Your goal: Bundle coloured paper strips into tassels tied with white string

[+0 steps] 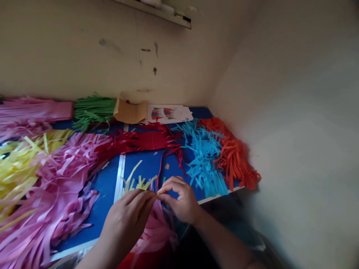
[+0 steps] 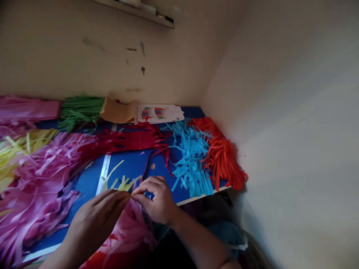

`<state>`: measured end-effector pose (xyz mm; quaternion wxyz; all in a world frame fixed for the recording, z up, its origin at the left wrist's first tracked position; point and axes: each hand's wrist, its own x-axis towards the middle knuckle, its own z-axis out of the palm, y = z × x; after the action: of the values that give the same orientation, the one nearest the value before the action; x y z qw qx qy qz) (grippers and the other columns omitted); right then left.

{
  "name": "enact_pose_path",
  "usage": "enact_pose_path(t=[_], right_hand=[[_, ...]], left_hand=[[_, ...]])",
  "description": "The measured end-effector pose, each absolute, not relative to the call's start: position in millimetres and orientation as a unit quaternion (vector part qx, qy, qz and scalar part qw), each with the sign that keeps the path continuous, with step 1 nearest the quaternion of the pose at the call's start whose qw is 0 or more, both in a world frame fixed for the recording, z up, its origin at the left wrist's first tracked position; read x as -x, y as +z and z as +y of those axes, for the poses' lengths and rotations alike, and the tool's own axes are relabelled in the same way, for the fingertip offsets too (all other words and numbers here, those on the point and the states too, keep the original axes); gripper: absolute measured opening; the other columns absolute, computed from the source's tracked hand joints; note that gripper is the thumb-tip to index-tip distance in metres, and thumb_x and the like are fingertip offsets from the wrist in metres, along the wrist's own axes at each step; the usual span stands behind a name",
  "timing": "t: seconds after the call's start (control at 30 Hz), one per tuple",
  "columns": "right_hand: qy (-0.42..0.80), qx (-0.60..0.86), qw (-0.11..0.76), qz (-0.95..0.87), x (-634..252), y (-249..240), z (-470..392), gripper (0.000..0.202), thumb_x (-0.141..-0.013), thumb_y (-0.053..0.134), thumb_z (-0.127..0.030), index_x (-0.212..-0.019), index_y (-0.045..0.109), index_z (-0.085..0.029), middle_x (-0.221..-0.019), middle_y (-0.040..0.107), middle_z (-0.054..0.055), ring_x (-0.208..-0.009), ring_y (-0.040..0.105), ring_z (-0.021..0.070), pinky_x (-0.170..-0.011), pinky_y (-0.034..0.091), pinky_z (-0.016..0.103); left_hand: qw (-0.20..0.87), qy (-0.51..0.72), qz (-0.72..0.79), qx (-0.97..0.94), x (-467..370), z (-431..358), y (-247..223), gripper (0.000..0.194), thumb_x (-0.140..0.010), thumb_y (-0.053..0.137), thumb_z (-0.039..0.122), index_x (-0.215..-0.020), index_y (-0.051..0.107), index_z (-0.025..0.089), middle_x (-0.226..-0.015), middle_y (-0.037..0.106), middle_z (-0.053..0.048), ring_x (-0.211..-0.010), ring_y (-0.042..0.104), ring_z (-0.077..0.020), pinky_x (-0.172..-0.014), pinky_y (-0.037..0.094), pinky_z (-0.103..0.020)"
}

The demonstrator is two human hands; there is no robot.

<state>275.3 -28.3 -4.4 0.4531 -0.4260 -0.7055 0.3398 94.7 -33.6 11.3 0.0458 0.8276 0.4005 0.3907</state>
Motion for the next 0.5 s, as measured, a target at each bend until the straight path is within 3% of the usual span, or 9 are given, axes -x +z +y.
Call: enact_pose_path(t=[0.33,0.5], right_hand=[[0.295,0.417,0.469,-0.720,-279.4,-5.0,-31.6,0.026,-0.094,0.060,-0.041,-0.081,0.070,-0.021,-0.079,0.071,0.002,-0.078,0.064,0.0161,-0.084,0.039,0.035],[0.241,0.399,0.460,-0.756,-283.2,-4.2,-29.6,0.023,-0.096,0.060,-0.039,-0.085,0.069,-0.021,-0.082,0.072,0.002,-0.079,0.065,0.0162,-0.085,0.038,0.037]], left_hand=[[0.109,0.419,0.408,-0.804,-99.6,-40.7,8.8,0.017,-0.096,0.050,0.024,-0.092,0.066,0.021,-0.078,0.071,0.000,-0.068,0.069,-0.0098,-0.063,0.055,-0.016],[0.097,0.412,0.419,-0.803,-102.1,-39.3,6.8,0.016,-0.095,0.052,0.020,-0.090,0.067,0.020,-0.083,0.068,-0.003,-0.076,0.067,-0.0119,-0.071,0.056,-0.020]])
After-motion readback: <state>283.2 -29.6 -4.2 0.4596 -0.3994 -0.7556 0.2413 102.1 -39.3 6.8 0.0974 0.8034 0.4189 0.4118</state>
